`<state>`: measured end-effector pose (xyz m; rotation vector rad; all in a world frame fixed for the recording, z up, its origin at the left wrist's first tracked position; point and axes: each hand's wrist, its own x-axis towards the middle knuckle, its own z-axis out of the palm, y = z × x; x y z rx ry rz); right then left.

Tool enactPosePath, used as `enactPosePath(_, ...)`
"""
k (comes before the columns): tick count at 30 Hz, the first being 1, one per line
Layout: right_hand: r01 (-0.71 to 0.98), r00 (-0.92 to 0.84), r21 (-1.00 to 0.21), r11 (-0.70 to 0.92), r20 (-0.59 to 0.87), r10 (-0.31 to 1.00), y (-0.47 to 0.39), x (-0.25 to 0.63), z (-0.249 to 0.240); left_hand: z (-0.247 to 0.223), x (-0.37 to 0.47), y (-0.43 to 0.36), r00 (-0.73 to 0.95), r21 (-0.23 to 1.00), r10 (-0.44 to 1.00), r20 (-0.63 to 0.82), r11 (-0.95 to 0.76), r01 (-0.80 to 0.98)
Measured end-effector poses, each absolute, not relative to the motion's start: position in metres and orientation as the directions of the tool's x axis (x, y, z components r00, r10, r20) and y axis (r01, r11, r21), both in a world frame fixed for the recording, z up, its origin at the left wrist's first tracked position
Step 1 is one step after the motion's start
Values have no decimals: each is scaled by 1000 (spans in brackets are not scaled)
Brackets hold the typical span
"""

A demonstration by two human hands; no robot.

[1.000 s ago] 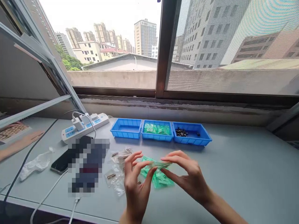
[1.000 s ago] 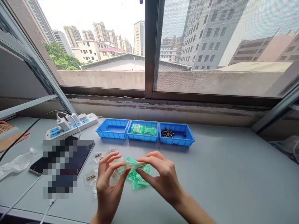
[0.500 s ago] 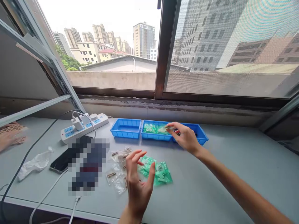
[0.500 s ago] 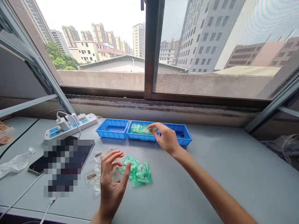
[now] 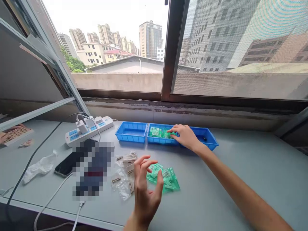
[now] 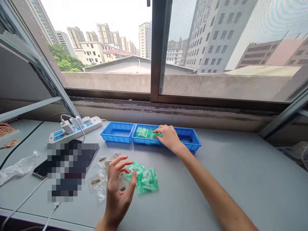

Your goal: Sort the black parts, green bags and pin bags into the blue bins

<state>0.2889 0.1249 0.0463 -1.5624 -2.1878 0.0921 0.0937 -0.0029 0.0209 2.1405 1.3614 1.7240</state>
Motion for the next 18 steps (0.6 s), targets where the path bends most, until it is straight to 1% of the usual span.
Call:
enactPosePath(4,886,-257,-300,353,316,913,121,293,52,19,93,-4,-2,552,682,731,-591,588)
enactPosePath(8,873,-273,-313,374,320,907,113,295,60,17,93,-3,-25,582,691,723,-588,561)
enactPosePath(11,842,-309,-350,410,312,899,101,292,70,17,94,-2,19,562,677,736,-626,540)
enactPosePath(14,801,-386,-404,441,215,897,82,284,82,17,95,-2,104,499,634,766,-689,525)
enactPosePath(18,797,-495,-390,461,14,869,55,267,90,16,97,-3,163,448,588,792,-742,499)
